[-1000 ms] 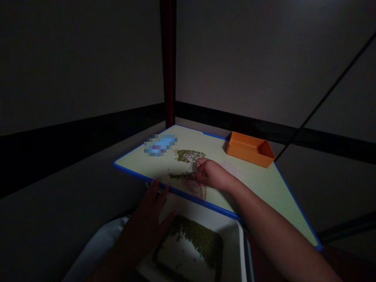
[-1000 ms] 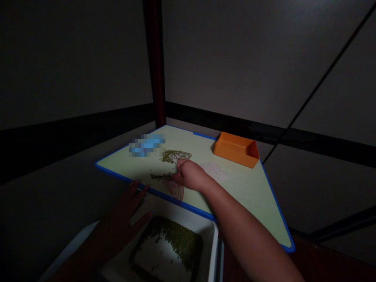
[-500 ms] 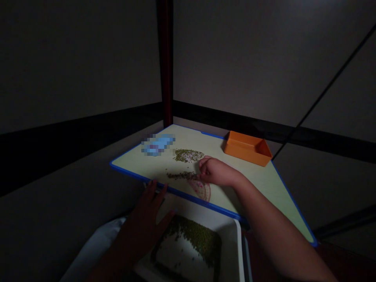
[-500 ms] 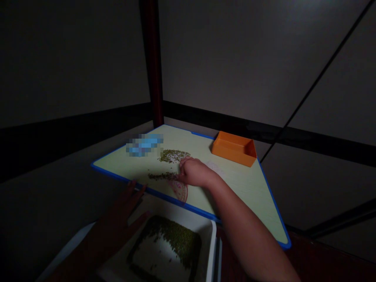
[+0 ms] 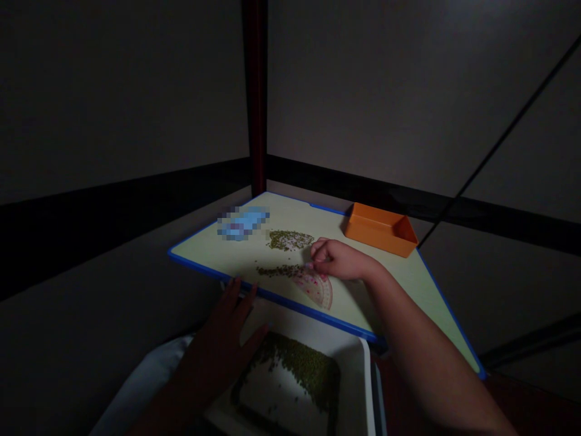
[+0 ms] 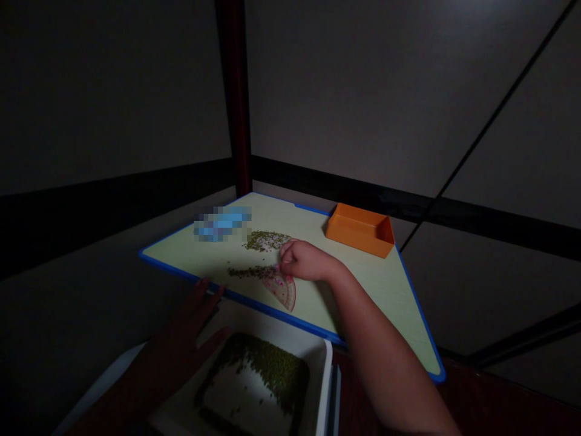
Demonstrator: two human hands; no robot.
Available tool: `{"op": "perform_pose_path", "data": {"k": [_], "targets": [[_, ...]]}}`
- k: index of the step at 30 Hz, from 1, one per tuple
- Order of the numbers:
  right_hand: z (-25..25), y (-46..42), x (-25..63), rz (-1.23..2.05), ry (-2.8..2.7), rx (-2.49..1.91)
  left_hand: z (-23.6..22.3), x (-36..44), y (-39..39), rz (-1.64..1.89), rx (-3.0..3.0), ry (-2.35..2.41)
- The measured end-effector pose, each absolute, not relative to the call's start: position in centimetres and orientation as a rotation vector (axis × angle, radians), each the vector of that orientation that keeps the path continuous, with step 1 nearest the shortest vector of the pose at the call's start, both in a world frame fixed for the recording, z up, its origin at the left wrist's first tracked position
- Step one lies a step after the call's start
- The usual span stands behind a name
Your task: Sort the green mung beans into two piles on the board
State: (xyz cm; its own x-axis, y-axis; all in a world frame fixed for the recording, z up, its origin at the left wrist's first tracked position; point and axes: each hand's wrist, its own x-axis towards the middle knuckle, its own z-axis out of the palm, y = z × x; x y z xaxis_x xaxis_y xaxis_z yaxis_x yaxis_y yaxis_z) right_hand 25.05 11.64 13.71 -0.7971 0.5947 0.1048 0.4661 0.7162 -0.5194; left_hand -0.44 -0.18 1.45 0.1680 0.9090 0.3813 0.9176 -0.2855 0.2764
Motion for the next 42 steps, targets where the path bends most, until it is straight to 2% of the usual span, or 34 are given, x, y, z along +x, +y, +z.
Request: {"op": "perform_pose_path", "data": {"k": [5, 15, 23, 33, 42], "targets": [[13.0, 10.9, 23.6, 0.699, -2.604, -0.742, 1.2, -0.5, -0.1, -0.772, -2.394, -1.872], [12.9, 11.1, 23.7, 0.616, -2.692, -0.981, 1.1, -0.7, -0.1, -0.780, -2.394, -1.869], [13.4, 11.6, 24.7, 0.606, -2.704, -0.994, 0.8, -0.9, 0.0, -0.823, -2.389, -1.829], [14.1, 12.6, 26.6, 0.956, -2.578, -0.907, 0.7, -0.9, 0.1, -0.791, -2.366, -1.823], [12.5, 11.6, 24.2, 0.912, -2.543, -0.749, 1.0, -0.8, 0.0, -0.803, -2.396, -1.810]]}}
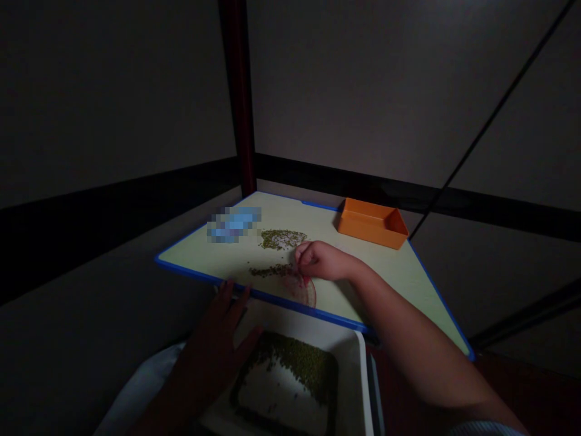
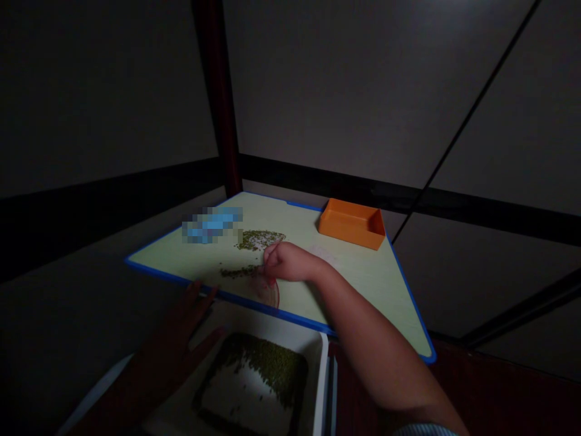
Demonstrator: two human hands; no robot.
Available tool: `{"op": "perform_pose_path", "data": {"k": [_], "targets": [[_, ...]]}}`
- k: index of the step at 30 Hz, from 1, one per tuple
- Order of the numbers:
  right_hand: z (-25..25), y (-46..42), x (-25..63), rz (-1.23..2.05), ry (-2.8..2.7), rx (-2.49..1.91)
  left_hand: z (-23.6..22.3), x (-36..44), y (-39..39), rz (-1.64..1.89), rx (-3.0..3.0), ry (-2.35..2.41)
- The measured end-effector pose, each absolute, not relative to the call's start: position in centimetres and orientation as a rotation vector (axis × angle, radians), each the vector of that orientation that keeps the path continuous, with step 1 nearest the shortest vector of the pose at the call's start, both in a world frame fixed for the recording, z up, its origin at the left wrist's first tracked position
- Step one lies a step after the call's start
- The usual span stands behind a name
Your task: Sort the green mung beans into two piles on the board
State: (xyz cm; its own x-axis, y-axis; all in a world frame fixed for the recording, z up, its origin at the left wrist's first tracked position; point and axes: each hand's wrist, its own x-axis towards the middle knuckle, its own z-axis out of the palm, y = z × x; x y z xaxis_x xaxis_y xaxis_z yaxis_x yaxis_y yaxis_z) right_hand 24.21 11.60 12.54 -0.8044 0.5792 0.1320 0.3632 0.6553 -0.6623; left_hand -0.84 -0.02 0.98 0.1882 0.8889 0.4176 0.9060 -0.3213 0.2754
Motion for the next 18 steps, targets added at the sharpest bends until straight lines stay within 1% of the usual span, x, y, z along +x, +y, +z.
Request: {"op": "perform_pose_path", "data": {"k": [4, 13, 18], "targets": [[12.1, 11.4, 23.7, 0.885, -2.596, -0.846, 1.1, -0.8, 0.0, -0.825, -2.393, -1.813], [12.9, 12.7, 25.8, 1.035, -2.637, -0.912, 1.2, -0.8, 0.1, -0.777, -2.390, -1.863], [13.0, 13.3, 26.8, 0.896, -2.684, -0.944, 1.0, -0.9, 0.1, -0.803, -2.391, -1.818]]}}
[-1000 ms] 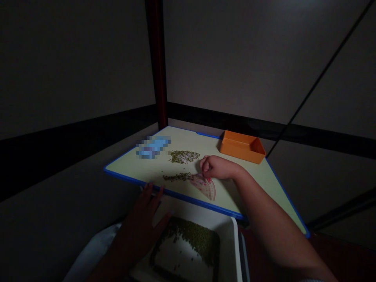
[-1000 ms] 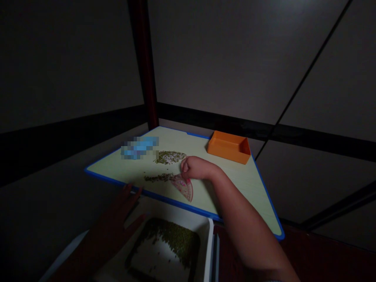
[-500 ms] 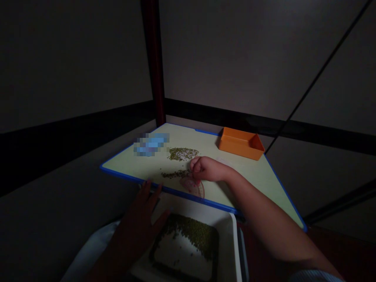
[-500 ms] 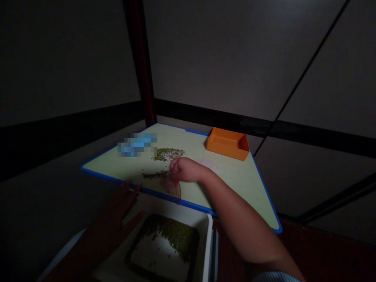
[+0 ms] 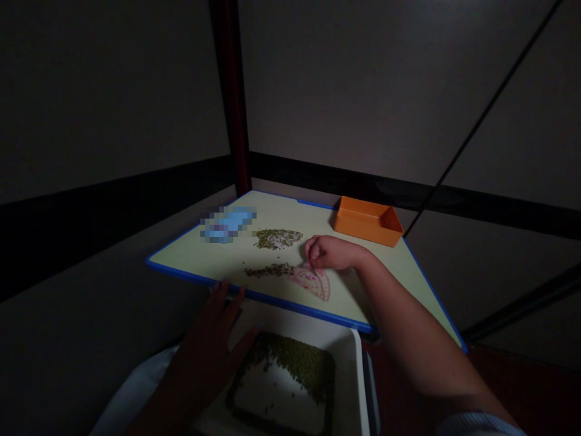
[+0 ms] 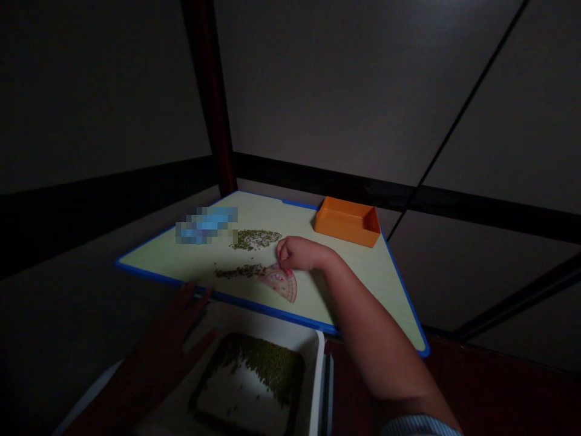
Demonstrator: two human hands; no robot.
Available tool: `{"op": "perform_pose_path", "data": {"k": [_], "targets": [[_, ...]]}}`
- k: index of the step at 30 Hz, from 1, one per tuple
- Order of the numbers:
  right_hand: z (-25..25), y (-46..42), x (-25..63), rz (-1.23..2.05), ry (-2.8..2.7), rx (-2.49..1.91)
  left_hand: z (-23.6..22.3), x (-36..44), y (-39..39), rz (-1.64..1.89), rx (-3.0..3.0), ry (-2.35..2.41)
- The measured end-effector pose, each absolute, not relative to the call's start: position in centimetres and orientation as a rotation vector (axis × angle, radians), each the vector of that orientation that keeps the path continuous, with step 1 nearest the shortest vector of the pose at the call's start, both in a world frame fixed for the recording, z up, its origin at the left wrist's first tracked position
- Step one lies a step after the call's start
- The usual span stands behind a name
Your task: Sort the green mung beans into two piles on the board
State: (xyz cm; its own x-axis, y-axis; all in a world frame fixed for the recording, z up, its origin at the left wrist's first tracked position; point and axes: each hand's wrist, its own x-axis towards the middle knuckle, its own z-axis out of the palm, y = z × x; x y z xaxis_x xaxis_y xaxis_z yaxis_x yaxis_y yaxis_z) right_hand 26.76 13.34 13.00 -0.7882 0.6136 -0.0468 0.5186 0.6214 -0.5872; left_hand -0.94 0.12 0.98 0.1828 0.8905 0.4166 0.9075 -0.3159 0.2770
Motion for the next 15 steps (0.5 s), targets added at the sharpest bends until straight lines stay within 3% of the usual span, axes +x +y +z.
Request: {"op": "perform_pose_path", "data": {"k": [15], "targets": [[13.2, 11.6, 24.7, 0.698, -2.696, -0.884, 0.6, -1.1, 0.3, -0.818, -2.387, -1.833]]}}
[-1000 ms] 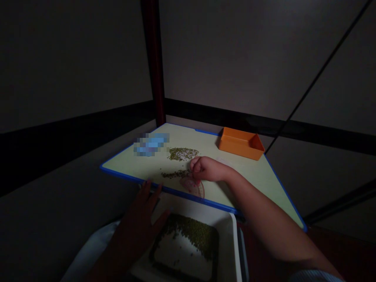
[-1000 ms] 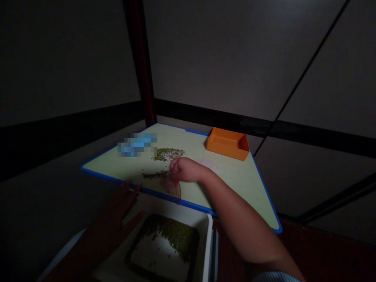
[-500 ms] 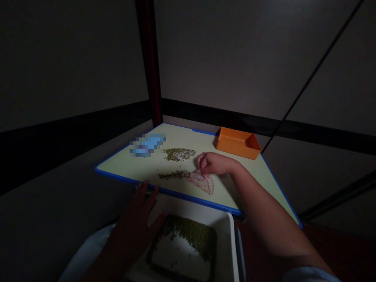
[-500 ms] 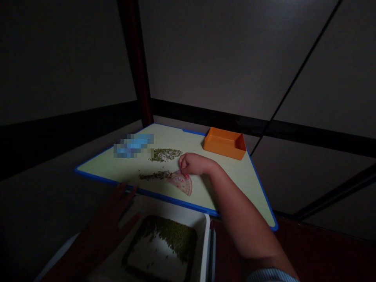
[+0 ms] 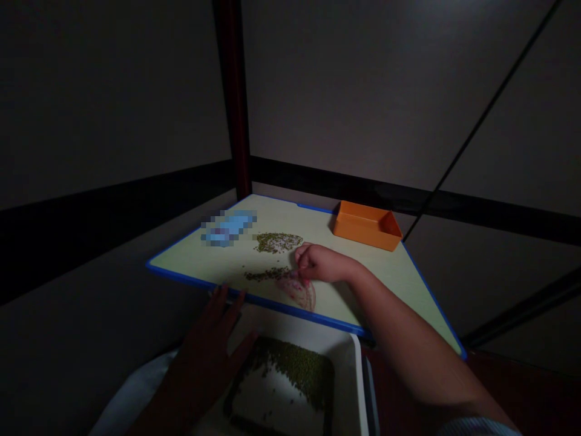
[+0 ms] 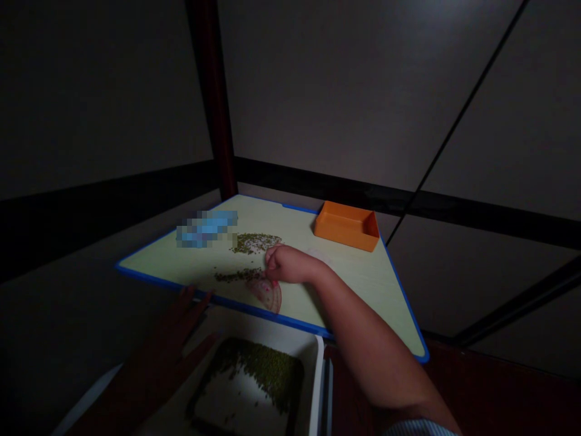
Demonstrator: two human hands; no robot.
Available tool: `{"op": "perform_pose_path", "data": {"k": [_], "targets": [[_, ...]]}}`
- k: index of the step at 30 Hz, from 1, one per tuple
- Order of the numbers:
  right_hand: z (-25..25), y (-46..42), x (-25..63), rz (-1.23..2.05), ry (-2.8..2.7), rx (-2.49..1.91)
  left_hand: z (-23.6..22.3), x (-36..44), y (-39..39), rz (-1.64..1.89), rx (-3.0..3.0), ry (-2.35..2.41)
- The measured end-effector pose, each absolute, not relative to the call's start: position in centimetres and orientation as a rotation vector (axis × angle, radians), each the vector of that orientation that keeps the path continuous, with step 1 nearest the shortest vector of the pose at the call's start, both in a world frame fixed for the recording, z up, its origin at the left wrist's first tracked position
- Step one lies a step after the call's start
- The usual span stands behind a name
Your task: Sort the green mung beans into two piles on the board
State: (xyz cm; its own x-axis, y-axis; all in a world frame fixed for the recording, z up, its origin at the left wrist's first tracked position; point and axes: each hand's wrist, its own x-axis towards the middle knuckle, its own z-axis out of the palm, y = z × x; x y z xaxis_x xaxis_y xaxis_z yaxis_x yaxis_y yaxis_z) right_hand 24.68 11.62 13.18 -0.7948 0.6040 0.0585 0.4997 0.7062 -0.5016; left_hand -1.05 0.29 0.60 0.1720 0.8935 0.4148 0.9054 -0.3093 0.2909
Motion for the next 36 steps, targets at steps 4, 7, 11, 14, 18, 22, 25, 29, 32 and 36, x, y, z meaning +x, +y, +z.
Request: {"op": "perform_pose_path", "data": {"k": [4, 7, 11, 14, 18, 22, 25, 29, 32, 36], "targets": [[12.9, 11.8, 24.8, 0.574, -2.763, -0.930, 0.6, -1.0, 0.3, -0.813, -2.401, -1.824], [12.9, 12.1, 25.3, 0.527, -2.780, -0.944, 0.6, -1.1, 0.3, -0.788, -2.401, -1.837], [13.0, 12.3, 25.8, 0.561, -2.771, -0.971, 0.6, -1.1, 0.2, -0.769, -2.403, -1.841], [13.1, 12.4, 26.0, 0.600, -2.753, -0.993, 0.8, -1.1, 0.2, -0.790, -2.402, -1.827], [13.0, 12.9, 26.3, 0.652, -2.726, -0.992, 0.8, -1.1, 0.2, -0.798, -2.398, -1.824], [12.7, 13.3, 26.6, 0.686, -2.725, -1.006, 0.7, -1.1, 0.3, -0.778, -2.391, -1.838], [12.8, 13.5, 27.1, 0.703, -2.719, -1.026, 0.7, -1.1, 0.3, -0.780, -2.396, -1.817], [13.1, 13.6, 27.7, 0.686, -2.728, -1.082, 0.6, -1.2, 0.3, -0.776, -2.404, -1.808], [13.1, 13.7, 28.1, 0.648, -2.744, -1.154, 0.4, -1.3, 0.4, -0.784, -2.404, -1.792], [13.0, 14.0, 28.7, 0.618, -2.708, -1.305, 0.2, -1.3, 0.4, -0.802, -2.378, -1.776]]}}
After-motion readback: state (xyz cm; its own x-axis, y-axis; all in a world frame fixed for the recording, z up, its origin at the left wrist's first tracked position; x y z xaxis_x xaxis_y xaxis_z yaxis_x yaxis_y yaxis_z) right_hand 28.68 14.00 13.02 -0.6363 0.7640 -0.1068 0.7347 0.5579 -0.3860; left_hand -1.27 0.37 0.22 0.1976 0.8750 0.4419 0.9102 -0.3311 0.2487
